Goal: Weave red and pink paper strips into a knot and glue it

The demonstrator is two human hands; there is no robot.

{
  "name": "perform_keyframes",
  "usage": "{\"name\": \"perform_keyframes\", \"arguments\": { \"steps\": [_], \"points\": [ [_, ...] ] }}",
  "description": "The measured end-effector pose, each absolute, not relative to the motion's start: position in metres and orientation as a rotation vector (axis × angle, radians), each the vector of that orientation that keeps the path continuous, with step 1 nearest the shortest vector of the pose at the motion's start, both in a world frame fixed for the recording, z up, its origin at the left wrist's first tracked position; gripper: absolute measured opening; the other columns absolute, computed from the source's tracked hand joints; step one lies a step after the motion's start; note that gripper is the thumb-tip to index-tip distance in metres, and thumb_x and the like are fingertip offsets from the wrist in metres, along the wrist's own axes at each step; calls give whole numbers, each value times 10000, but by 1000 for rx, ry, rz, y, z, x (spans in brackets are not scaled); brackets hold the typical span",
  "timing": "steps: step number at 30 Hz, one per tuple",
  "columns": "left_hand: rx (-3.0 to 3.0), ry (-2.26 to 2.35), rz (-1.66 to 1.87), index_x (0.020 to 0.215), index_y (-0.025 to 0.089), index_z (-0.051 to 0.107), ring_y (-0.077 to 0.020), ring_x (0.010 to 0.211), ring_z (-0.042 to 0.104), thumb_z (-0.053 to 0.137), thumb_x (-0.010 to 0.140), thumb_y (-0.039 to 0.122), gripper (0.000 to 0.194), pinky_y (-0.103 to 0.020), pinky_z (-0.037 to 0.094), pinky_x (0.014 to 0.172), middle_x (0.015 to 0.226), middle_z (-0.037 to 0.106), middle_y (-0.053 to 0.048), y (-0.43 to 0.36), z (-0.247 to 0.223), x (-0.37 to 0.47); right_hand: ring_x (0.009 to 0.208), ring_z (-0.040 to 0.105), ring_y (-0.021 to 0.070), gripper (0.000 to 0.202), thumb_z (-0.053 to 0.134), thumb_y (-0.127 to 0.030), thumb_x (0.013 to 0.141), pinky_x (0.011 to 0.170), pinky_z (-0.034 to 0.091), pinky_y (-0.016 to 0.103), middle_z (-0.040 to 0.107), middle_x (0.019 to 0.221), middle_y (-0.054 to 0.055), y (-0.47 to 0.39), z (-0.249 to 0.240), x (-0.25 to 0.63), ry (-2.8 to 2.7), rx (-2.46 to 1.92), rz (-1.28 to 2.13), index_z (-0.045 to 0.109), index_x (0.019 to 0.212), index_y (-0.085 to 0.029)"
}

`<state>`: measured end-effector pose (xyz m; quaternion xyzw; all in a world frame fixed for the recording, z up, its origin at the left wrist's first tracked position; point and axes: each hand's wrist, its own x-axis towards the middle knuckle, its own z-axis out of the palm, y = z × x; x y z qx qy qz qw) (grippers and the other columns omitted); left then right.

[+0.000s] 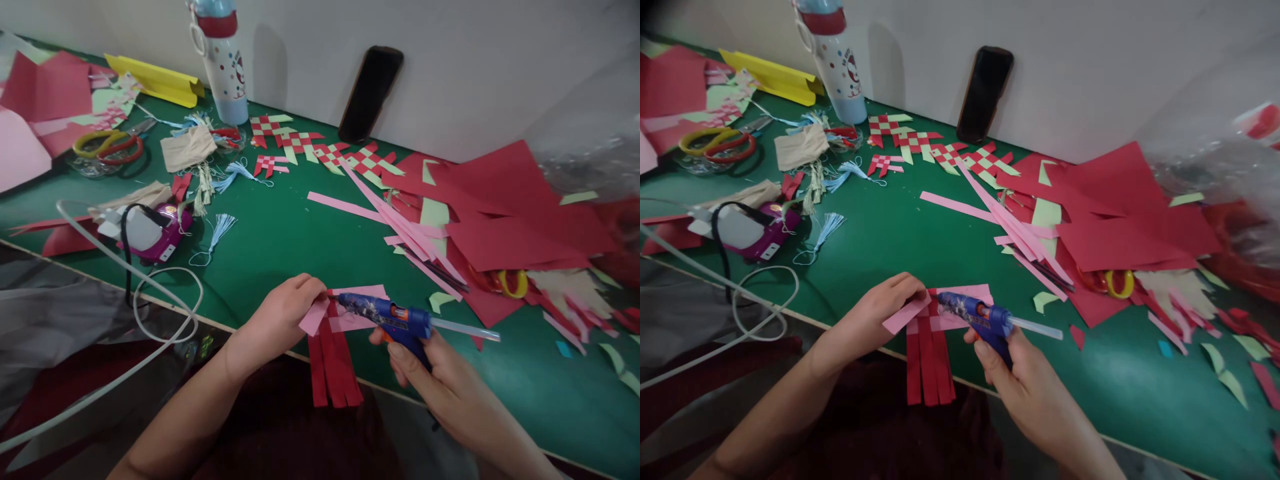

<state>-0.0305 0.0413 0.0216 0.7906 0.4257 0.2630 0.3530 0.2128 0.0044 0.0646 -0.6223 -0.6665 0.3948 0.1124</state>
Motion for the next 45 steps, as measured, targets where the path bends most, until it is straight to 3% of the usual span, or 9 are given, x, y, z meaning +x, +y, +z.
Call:
{"name": "perform_keyframes", "arguments": {
  "steps": [29,35,45],
  "points": [
    [2025,1099,726,894,164,527,-181,835,548,388,973,170,159,-315,452,745,892,584,-69,41,21,-29,597,594,189,502,366,-621,897,558,514,309,631,715,57,2,63,214,-1921,-1902,1235,599,1015,-193],
    [2040,1109,720,905,164,527,-178,834,555,376,968,151,164,-311,461,748,904,587,-72,40,23,-30,610,606,182,478,398,-602,895,556,516,303,685,845,93,3,65,213,-1906,-1873,1204,612,1025,-195],
    [1970,1207,702,992,190,490,-174,825,570,436,936,172,79,-317,467,750,914,599,-46,39,18,-26,508,548,144,350,438,-529,934,513,472,277,551,580,-19,-3,65,222,-1790,-1667,1143,581,944,-209]
  ]
}}
